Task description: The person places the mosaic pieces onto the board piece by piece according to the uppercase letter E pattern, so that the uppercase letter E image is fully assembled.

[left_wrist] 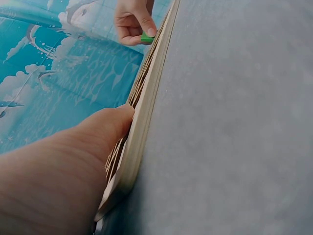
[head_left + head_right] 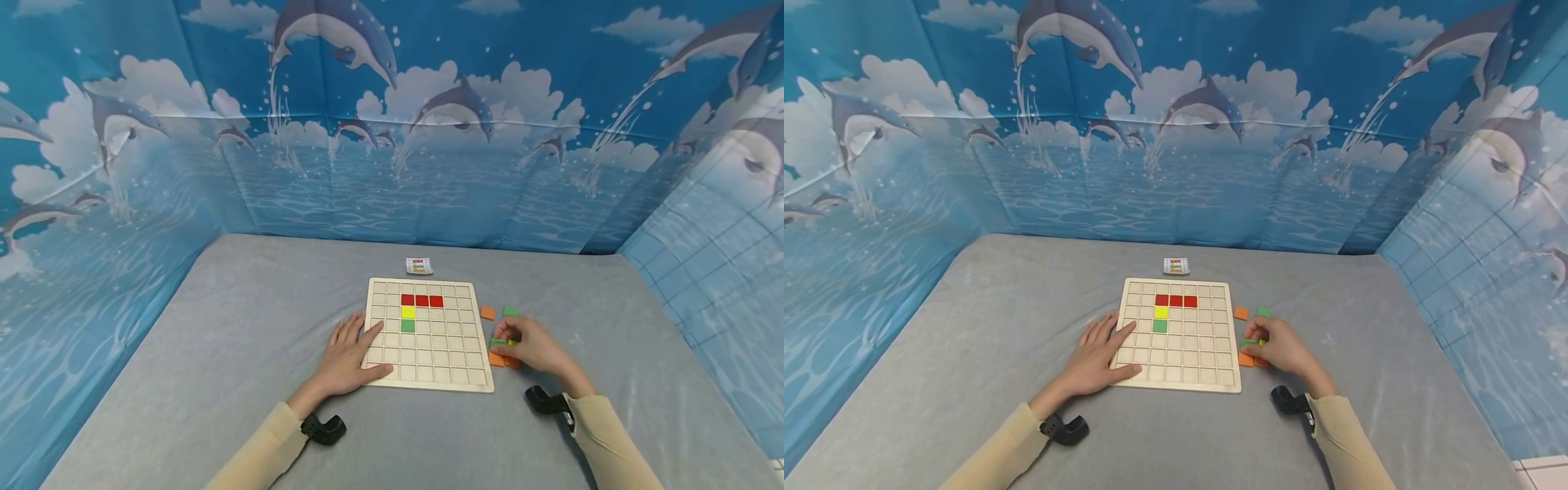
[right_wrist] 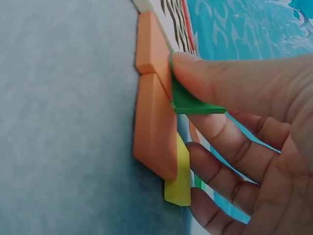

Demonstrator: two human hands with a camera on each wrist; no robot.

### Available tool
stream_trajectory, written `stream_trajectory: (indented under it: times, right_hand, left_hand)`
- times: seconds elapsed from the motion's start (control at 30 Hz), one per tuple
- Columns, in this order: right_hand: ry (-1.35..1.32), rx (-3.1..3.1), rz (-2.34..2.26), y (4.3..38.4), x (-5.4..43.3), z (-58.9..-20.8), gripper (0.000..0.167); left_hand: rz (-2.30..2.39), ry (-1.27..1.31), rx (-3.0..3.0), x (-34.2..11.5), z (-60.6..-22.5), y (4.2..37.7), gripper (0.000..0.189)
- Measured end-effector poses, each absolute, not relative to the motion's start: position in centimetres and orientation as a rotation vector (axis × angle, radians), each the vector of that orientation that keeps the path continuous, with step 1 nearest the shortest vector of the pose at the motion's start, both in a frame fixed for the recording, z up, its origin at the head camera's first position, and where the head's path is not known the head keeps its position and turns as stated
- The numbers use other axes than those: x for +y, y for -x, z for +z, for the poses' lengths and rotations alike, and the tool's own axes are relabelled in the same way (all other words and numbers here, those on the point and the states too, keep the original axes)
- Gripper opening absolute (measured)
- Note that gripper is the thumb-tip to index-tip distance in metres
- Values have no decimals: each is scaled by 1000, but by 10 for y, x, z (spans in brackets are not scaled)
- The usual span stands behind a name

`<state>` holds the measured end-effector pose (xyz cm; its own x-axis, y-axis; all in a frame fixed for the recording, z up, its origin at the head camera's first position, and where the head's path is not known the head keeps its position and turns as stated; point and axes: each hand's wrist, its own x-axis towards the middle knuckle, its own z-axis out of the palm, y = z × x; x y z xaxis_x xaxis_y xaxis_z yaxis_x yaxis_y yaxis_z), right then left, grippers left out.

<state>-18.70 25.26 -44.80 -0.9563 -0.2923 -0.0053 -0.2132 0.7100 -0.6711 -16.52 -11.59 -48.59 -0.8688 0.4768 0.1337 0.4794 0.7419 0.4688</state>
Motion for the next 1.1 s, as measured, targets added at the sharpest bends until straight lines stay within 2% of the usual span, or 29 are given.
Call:
stream_trajectory:
  times: [0.33,0.67,1.1]
  right_hand:
    - [418,2835,-1179,185,244,-449,18]
    - [656,2773,-1261,192,200,-449,19]
    - [745,2757,-1242,206,155,-446,11]
  left_hand:
    - [-796,799,-2932,-116,-486,165,81]
    - [-756,796,-2919,-116,-488,166,80]
    - [-750,798,-2912,-116,-489,167,79]
